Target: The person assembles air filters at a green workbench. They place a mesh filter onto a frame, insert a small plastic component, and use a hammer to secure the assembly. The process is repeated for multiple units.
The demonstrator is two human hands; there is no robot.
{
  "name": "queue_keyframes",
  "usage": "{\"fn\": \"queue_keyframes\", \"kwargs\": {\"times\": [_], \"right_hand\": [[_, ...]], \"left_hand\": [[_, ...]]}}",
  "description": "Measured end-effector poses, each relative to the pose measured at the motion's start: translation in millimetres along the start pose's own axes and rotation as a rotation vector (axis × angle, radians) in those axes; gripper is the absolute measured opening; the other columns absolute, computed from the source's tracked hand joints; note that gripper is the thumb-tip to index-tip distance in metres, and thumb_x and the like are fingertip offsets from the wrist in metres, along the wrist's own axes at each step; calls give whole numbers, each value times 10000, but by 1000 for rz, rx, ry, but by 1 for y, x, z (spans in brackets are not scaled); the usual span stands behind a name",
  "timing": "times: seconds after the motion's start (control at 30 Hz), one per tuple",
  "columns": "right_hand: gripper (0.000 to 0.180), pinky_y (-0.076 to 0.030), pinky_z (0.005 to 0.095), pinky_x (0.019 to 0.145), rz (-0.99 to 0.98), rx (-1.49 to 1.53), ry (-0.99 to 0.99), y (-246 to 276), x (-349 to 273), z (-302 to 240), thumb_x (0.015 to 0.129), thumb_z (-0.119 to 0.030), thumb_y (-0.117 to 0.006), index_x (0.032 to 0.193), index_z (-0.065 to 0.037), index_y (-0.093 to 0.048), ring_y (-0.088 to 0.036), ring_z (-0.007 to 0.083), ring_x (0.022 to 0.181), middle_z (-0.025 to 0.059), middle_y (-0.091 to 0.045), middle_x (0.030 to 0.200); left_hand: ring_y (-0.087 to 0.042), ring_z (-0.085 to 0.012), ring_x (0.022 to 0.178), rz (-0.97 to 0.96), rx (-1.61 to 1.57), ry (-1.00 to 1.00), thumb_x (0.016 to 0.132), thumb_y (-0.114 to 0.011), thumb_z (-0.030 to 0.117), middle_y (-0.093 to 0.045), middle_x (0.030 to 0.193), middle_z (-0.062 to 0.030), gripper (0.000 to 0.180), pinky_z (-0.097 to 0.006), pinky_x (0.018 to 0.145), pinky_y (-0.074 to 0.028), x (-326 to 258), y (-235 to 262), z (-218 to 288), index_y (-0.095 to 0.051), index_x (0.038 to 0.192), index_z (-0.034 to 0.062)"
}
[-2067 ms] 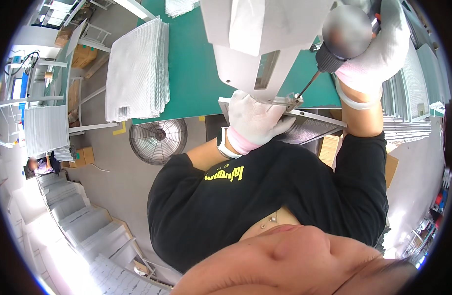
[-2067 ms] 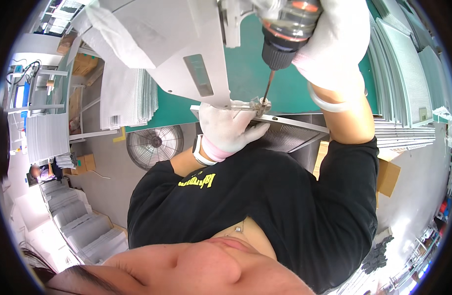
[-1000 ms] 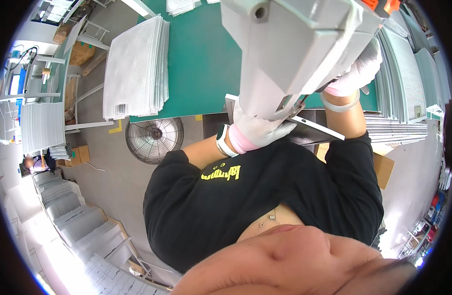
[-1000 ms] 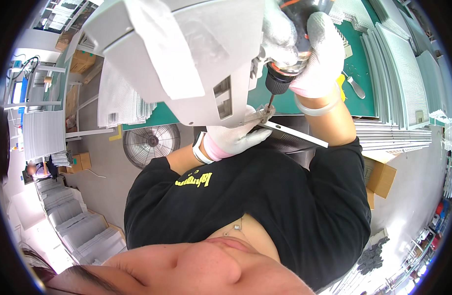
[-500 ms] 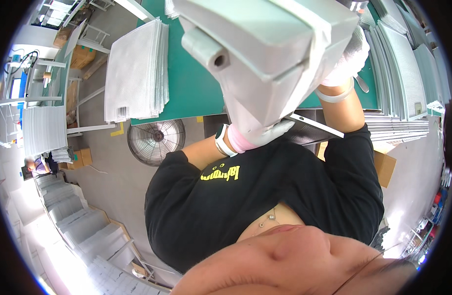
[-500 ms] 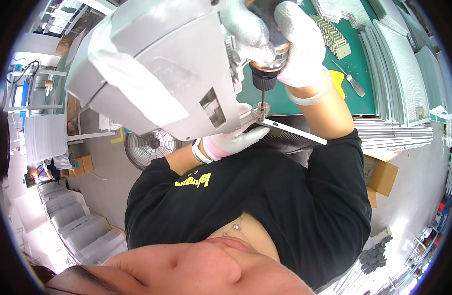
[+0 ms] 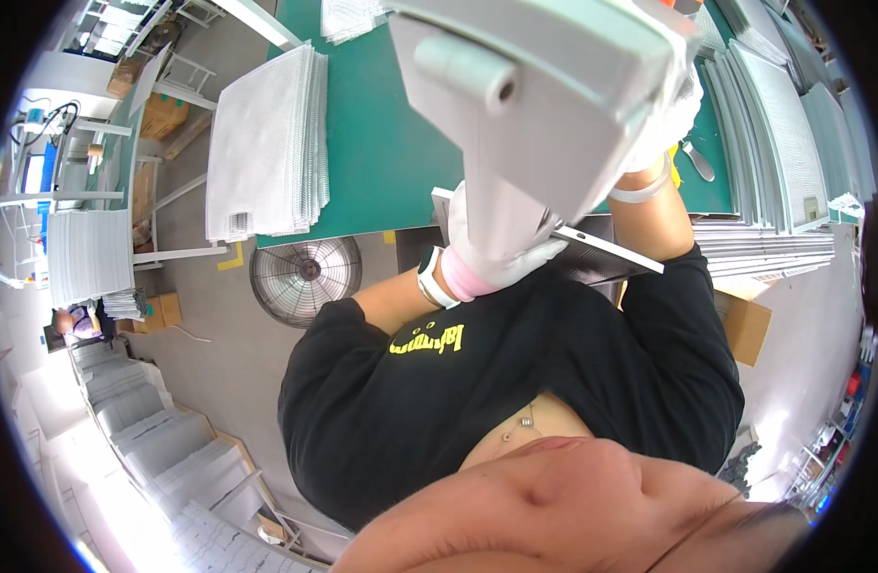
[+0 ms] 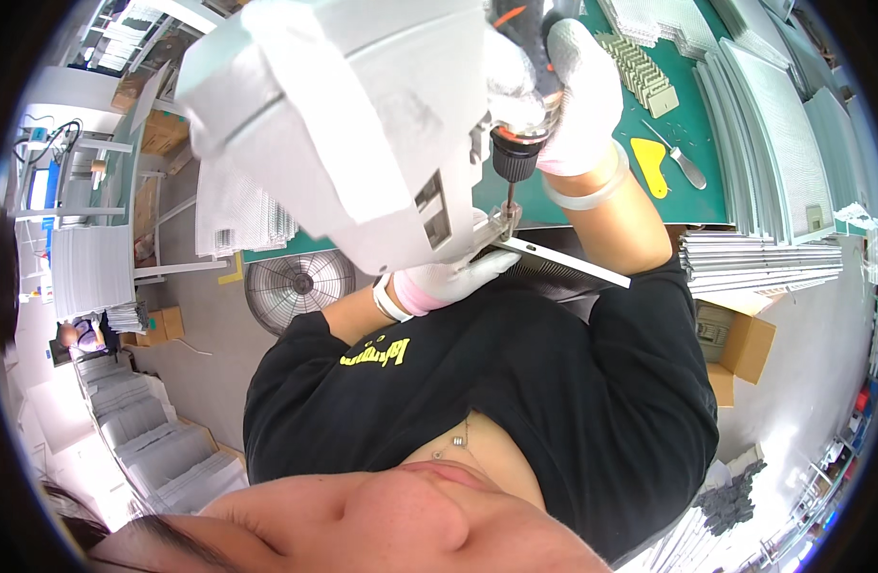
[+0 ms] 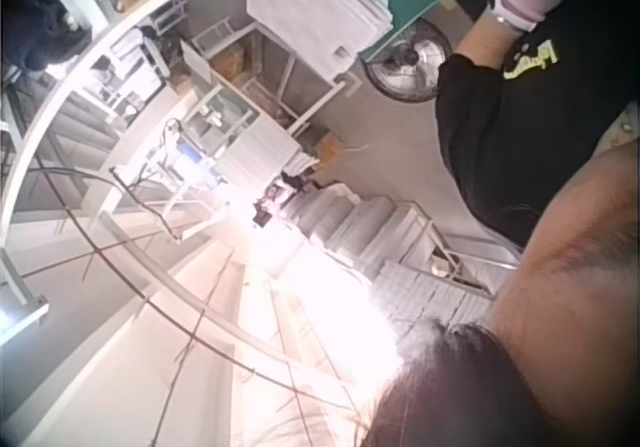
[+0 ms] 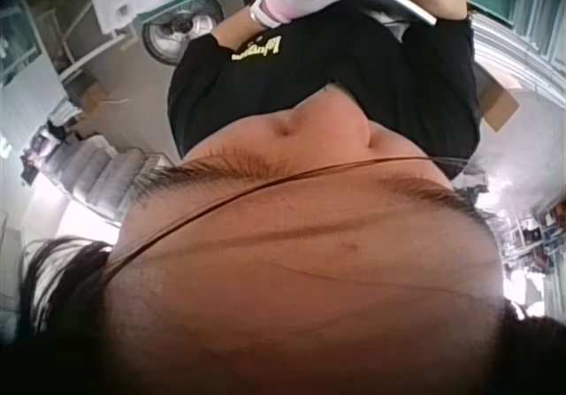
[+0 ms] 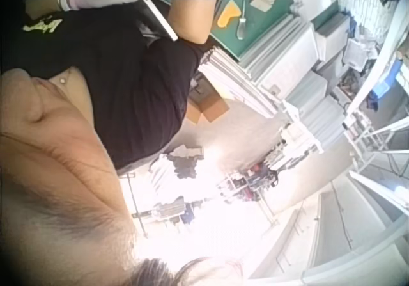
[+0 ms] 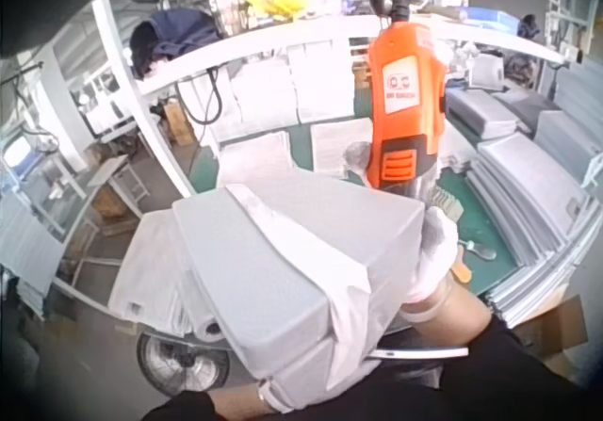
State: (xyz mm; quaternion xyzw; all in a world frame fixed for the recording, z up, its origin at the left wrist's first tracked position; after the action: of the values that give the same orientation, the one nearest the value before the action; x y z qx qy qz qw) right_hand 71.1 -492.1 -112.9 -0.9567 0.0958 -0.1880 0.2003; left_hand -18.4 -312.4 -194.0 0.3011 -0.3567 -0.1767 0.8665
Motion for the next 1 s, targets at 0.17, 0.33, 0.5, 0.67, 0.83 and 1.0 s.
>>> {"fn": "queue_keyframes", "kwargs": {"times": [0.17, 0.33, 0.5, 0.67, 0.83, 1.0], "right_hand": [[559, -548, 302, 800, -300, 764, -242, 23, 1, 16, 939, -378, -655, 1354, -19, -546, -674, 198, 952, 110, -674, 1179], [424, -582, 441, 913, -35, 653, 15, 73, -4, 36, 1008, -262, -544, 1333, 9, -551, -690, 294, 1047, 159, -668, 1226], [439, -576, 432, 899, 8, 653, 32, 81, -16, 41, 1002, -269, -558, 1342, 7, -542, -688, 297, 1032, 166, -666, 1220], [455, -570, 422, 884, -63, 765, -23, 75, -25, 39, 996, -276, -572, 1351, 5, -533, -685, 300, 1017, 173, -664, 1214], [472, -564, 413, 870, -234, 940, -142, 56, -35, 29, 990, -283, -586, 1360, 3, -524, -682, 303, 1002, 181, -661, 1208], [490, -558, 403, 856, -392, 985, -162, 30, -16, 6, 984, -290, -600, 1370, 1, -516, -680, 306, 988, 188, -659, 1201]], "left_hand": [[-663, -200, 751, 36, -31, -14, 794, -835, 157, -669, 831, -54, 467, -324, 677, -511, 8, 6, 7, -711, 1230, 46], [-706, -183, 763, 106, 23, -69, 747, -855, 154, -716, 838, -29, 389, -298, 706, -541, 11, 13, 10, -772, 1117, 64], [-710, -173, 774, 107, 20, -92, 740, -856, 163, -725, 853, -12, 396, -284, 736, -546, 7, 10, 12, -775, 1117, 73], [-669, -258, 837, 105, -14, -69, 674, -833, 280, -703, 978, -10, 443, -415, 713, -503, -4, -2, 3, -763, 1107, 217], [-664, -293, 782, 104, -97, -32, 601, -862, 239, -680, 927, -44, 414, -421, 661, -500, -12, -13, -10, -738, 986, 151], [-690, -237, 841, 76, -10, -48, 683, -853, 144, -714, 939, -30, 458, -342, 693, -531, 1, 6, 2, -736, 1123, 99]]}}
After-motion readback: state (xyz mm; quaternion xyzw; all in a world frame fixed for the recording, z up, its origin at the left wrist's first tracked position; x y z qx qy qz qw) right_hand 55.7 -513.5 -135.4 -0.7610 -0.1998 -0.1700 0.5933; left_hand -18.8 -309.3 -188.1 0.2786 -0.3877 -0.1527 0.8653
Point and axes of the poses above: each hand's wrist, its own x-axis towards the middle knuckle, its own y-axis out of the back of the hand, z = x × y, the point moved 1 cm from there along x, towards the middle knuckle
